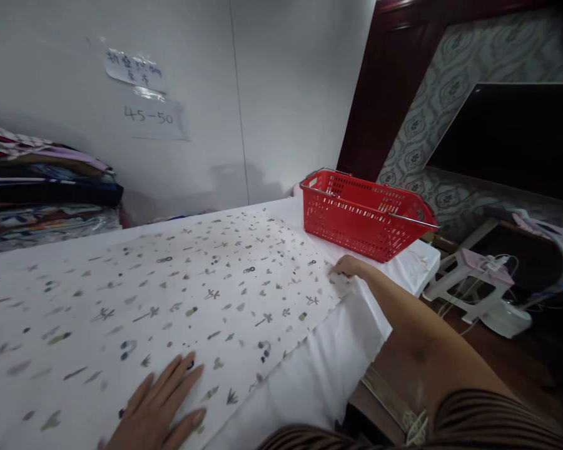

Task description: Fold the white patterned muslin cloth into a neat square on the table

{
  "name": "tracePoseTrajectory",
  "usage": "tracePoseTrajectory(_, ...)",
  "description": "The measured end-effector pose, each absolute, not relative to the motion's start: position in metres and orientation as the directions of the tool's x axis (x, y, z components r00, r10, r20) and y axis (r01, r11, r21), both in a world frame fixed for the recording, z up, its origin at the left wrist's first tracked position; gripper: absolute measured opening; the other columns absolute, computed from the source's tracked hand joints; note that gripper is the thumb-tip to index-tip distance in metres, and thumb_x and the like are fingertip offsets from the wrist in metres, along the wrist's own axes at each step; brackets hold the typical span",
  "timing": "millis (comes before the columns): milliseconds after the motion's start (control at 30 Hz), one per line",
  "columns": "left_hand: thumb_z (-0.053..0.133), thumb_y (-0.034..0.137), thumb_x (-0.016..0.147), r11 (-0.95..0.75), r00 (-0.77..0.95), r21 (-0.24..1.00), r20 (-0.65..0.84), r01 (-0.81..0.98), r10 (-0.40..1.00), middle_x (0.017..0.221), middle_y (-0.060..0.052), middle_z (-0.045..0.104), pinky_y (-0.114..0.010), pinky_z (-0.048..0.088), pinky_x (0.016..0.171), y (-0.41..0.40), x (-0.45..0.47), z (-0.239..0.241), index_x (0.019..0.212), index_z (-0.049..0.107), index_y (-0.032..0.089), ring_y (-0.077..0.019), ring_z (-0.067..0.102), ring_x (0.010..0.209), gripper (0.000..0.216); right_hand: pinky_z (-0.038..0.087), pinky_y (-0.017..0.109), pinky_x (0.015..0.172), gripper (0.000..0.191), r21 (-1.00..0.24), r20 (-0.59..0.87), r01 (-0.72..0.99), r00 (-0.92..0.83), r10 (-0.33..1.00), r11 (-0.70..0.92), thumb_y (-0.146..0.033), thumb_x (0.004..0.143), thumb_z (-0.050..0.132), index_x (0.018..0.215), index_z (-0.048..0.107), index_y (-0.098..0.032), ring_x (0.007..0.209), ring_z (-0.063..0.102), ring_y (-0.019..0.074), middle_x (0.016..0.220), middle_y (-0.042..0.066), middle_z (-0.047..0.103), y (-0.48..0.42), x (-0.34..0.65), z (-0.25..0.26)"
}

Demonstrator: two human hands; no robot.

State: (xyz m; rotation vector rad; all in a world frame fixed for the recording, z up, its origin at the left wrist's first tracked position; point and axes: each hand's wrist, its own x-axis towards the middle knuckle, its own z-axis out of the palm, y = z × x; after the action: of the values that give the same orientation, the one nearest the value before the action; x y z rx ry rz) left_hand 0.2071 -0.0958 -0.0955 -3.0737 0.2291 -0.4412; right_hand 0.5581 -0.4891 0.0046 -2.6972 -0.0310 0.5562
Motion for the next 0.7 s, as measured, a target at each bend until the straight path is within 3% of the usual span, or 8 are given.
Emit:
tracePoseTrajectory(133,0.046,0.060,0.079,-0.979,0.918,-0.077,0.340,-0.187,-0.202,0.137,0.002,0.046,-0.040,0.040,0.099,-0.096,0.215,-0.096,0.127,0.051,0.036,-0.0227,0.049,0.121,0.054,0.037,0.019,0.046,0.021,-0.346,-0.325,-0.009,0.939,0.111,-0.938,-0.033,0.076,0.064,0.073,0.066,-0.012,0.050,0.052,0.0103,0.060,0.003,0.061,-0.480,0.564,-0.001)
tracePoseTrajectory(367,0.044,0.058,0.081,-0.986,0.945,0.023,0.291,-0.164,-0.150,0.136,0.001,0.048,-0.037,0.032,0.106,-0.099,0.219,-0.094,0.127,0.051,0.035,-0.0206,0.046,0.124,0.052,0.035,0.019,0.061,0.016,-0.240,-0.182,0.109,0.971,0.154,-0.965,-0.026,0.083,0.057,0.089,0.066,-0.014,0.082,0.060,0.0149,0.093,0.008,0.067,-0.489,0.569,-0.018)
tracePoseTrajectory(533,0.045,0.058,0.082,-0.980,0.918,0.006,0.351,-0.200,-0.185,0.138,0.002,0.047,-0.036,0.034,0.105,-0.099,0.221,-0.090,0.128,0.050,0.036,-0.0205,0.046,0.123,0.051,0.034,0.020,0.063,0.019,-0.183,-0.171,0.160,0.967,0.192,-0.970,-0.029,0.087,0.052,0.091,0.064,-0.015,0.086,0.059,0.0162,0.096,0.009,0.066,-0.492,0.566,-0.023)
tracePoseTrajectory(700,0.045,0.057,0.082,-0.980,0.912,-0.011,0.364,-0.197,-0.187,0.138,0.002,0.047,-0.037,0.036,0.103,-0.099,0.226,-0.089,0.131,0.046,0.036,-0.0207,0.047,0.123,0.053,0.035,0.021,0.062,0.033,-0.148,-0.166,0.164,0.968,0.188,-0.975,-0.042,0.091,0.044,0.089,0.063,-0.015,0.083,0.061,0.0171,0.094,0.010,0.067,-0.482,0.567,-0.023)
